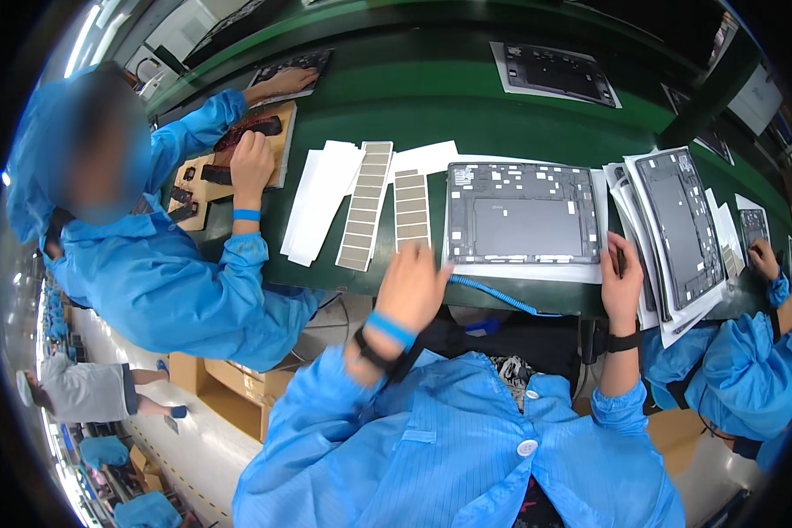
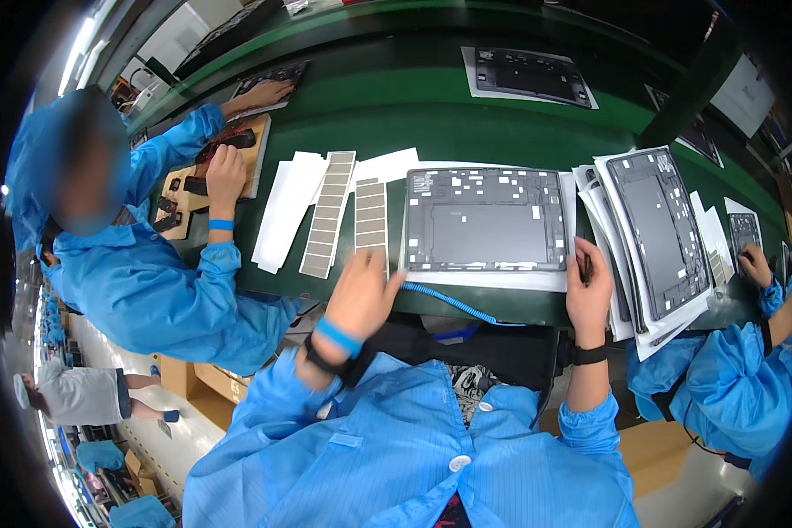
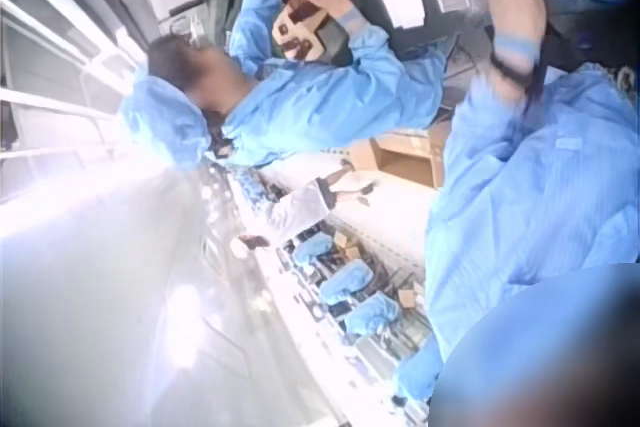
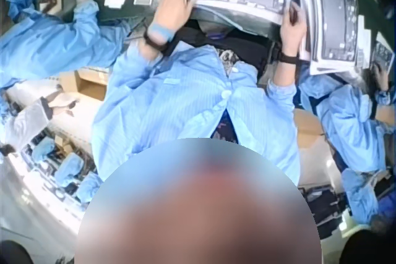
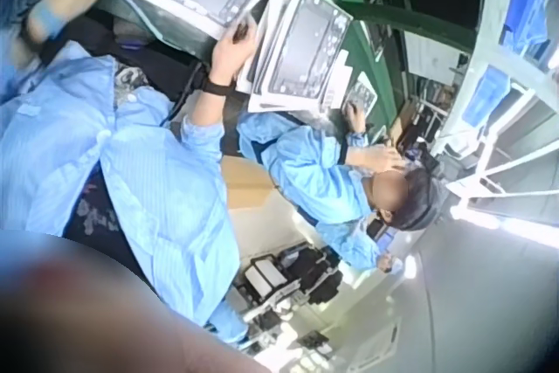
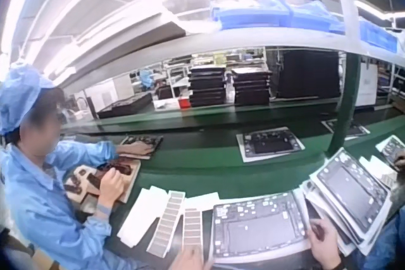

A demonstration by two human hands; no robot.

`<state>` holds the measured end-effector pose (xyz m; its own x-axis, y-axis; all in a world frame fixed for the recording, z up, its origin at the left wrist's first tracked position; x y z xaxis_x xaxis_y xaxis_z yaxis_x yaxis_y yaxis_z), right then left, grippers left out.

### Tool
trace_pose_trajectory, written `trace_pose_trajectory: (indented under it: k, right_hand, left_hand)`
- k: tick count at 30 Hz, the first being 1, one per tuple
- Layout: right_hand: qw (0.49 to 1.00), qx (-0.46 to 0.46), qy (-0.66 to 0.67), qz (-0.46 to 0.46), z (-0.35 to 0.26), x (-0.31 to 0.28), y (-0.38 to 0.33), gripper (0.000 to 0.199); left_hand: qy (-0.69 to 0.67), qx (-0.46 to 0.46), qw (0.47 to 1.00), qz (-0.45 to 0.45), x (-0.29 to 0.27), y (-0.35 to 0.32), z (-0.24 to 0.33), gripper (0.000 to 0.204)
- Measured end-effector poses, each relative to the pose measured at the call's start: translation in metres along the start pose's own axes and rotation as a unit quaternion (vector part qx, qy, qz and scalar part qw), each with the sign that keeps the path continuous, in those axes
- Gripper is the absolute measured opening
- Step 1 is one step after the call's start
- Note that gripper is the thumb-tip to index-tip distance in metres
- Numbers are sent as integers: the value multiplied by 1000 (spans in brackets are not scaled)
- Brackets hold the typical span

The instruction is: Assembling electronic tablet components on a factory production line by applying adhesive or thermal pads and marking parts.

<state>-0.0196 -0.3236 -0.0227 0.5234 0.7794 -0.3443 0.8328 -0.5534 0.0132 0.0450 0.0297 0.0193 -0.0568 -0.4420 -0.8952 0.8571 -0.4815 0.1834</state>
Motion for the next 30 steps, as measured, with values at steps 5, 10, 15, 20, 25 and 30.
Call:
trace_pose_trajectory:
  k: [5, 10, 15, 20, 25, 30]
  right_hand:
    - [985, -99, -132, 54, -30, -14, -14, 29]
    - [999, -22, 49, -9, -63, -9, -22, 31]
    - [970, 47, 174, -160, -88, 74, -18, 29]
    - [942, 80, 207, -253, -111, 184, -19, 16]
    - [975, 3, 83, -207, -113, 235, 3, 18]
    - [973, 2, 31, -230, -102, 251, 5, 17]
  left_hand:
    - [-322, 88, 928, -167, -4, -73, 25, 12]
    - [-189, 47, 978, 78, -29, 14, -19, 26]
    - [-7, 98, 995, -1, 21, 18, -36, 55]
    - [-36, 100, 994, -12, 15, -8, -19, 54]
    - [-54, 89, 994, 44, 7, -4, -25, 46]
    - [-37, 97, 994, 44, 9, -7, -27, 48]
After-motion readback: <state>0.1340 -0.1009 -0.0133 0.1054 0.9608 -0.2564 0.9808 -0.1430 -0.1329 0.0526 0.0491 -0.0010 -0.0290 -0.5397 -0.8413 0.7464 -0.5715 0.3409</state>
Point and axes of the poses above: each hand's wrist, its own y-axis towards the middle knuckle, its own x-axis out of the palm, z = x × y, the point moved 10 cm from there along y, towards the middle knuckle, and after that the axes turned 9 degrees about x, right-handed, at the moved point
